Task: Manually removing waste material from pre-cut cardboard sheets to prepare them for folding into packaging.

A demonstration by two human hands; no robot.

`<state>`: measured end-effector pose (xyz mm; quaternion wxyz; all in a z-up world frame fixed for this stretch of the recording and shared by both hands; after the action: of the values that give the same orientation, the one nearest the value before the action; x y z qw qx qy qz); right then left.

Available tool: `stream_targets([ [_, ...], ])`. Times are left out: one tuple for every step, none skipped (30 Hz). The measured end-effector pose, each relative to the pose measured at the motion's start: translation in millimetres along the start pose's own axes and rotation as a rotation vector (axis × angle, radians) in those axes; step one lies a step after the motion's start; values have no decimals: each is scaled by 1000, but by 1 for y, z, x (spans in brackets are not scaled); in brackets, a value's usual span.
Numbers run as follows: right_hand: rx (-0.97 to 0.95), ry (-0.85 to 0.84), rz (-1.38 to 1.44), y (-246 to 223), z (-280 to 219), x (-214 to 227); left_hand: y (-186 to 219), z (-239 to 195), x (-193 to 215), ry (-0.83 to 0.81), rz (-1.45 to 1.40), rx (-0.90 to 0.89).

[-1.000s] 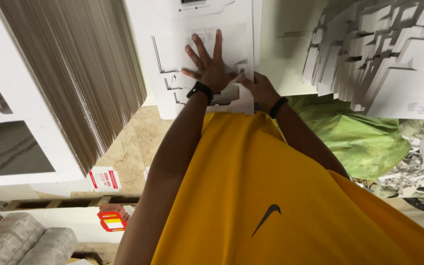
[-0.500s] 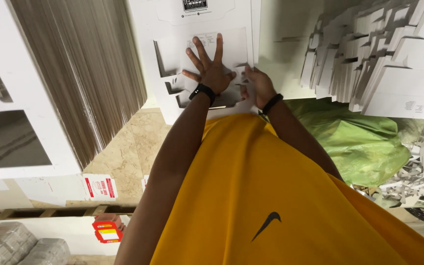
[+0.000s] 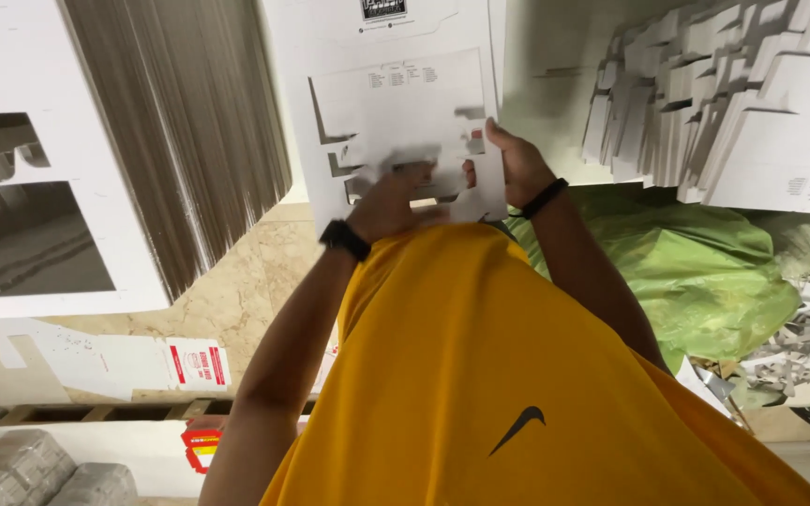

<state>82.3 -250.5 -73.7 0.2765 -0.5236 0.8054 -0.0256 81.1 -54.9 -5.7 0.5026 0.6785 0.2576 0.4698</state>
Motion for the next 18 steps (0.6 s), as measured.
stream_targets([
  [-37, 0, 38, 2, -2, 1, 6, -15, -5, -229, 209, 184],
  [-74, 0, 75, 3, -3, 2, 10, -36, -6, -460, 417, 367],
  [-75, 3, 78, 4, -5, 3, 2, -41, -7, -464, 415, 368],
  [-57, -13, 78, 3, -6, 2, -4, -45, -4, -420, 496, 337],
  [-37, -24, 79, 3, -9, 4, -9, -48, -3, -379, 573, 301],
  [-36, -16, 83, 8, -9, 7, -2, -46, 0, -386, 569, 297],
  [-24, 50, 113, 13, -10, 13, 13, -41, 7, -315, 649, 197],
  [-12, 116, 144, 18, -12, 19, 29, -38, 15, -243, 727, 95],
  [3, 114, 144, 40, 4, 46, 34, -35, 18, -237, 732, 81],
  [30, 246, 259, 61, 18, 83, 39, -30, 24, -188, 759, 67],
  [46, 383, 378, 90, 28, 122, 46, -31, 28, -149, 780, 59],
  [51, 387, 383, 103, 34, 124, 52, -22, 36, -152, 779, 51],
  [112, 468, 297, 121, 32, 131, 60, -18, 46, -104, 717, 62],
  [171, 548, 208, 139, 29, 138, 68, -14, 56, -57, 655, 74],
  [173, 557, 219, 144, 23, 121, 74, -11, 61, -69, 653, 66],
  [146, 556, 276, 150, 17, 103, 81, -9, 71, -24, 596, 86],
  [130, 545, 332, 149, 17, 83, 88, -1, 83, 29, 544, 97],
  [143, 545, 343, 145, 13, 71, 95, 2, 85, 27, 548, 81],
])
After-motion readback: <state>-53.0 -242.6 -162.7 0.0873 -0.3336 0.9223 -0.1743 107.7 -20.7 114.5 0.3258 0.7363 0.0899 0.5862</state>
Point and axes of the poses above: each hand's wrist, its own z-axis towards the middle knuckle, its own x-axis out of the back of the hand, y = z × x, the point moved 7 cm from there along z, towards the middle knuckle, and after that the axes turned 3 degrees about z, right-handed, at the moved point
